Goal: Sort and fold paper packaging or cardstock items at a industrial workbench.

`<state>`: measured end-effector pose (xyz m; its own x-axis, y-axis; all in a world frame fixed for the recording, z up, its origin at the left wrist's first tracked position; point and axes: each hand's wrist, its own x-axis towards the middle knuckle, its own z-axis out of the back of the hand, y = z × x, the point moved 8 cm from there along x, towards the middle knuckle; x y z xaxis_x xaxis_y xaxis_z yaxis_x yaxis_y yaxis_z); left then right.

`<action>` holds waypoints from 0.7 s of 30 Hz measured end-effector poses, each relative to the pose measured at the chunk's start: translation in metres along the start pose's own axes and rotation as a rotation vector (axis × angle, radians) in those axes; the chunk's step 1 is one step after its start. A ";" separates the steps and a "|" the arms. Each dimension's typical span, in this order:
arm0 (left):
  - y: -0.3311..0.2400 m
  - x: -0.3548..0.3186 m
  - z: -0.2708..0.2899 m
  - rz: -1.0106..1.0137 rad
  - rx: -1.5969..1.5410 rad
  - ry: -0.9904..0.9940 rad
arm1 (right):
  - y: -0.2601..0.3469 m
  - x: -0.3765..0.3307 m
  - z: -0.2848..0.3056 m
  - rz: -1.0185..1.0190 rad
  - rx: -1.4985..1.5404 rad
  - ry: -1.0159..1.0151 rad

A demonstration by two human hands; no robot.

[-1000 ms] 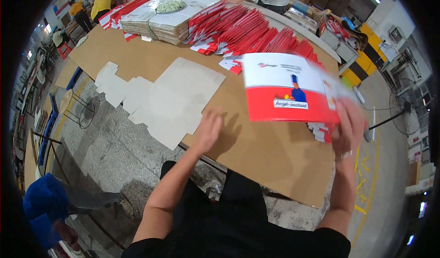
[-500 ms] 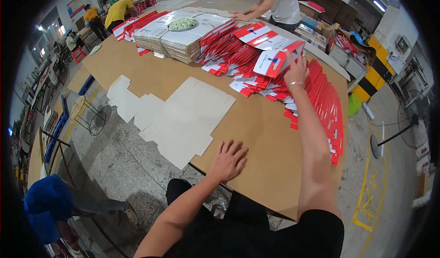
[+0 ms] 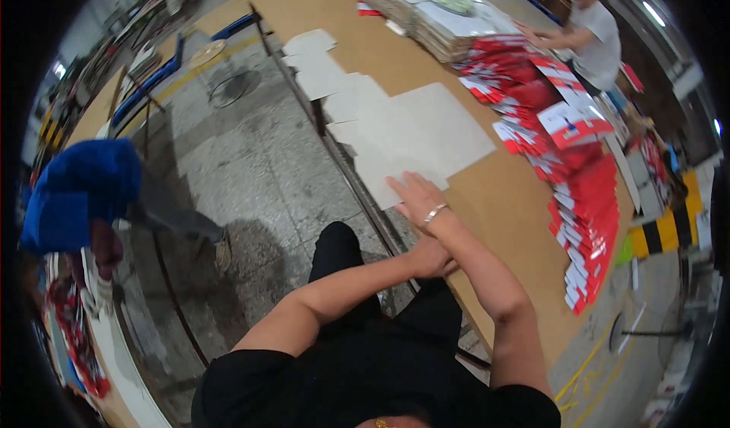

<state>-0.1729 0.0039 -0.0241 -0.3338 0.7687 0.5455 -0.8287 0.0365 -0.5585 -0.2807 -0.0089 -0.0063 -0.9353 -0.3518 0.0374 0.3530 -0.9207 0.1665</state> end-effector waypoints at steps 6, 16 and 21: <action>-0.057 -0.058 0.074 0.052 -0.172 -0.156 | 0.004 0.020 0.025 -0.170 0.077 0.112; -0.102 -0.027 0.172 -0.079 0.006 -0.473 | 0.027 -0.188 0.177 -0.214 -0.252 -0.695; -0.073 0.000 0.072 0.064 0.181 0.145 | 0.037 -0.360 0.083 -0.502 -0.162 -0.507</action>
<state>-0.1450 -0.0451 0.0618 -0.3311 0.8498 0.4102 -0.8793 -0.1201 -0.4609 0.0668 0.0980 0.0683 -0.8678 0.2042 0.4531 -0.1586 -0.9778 0.1368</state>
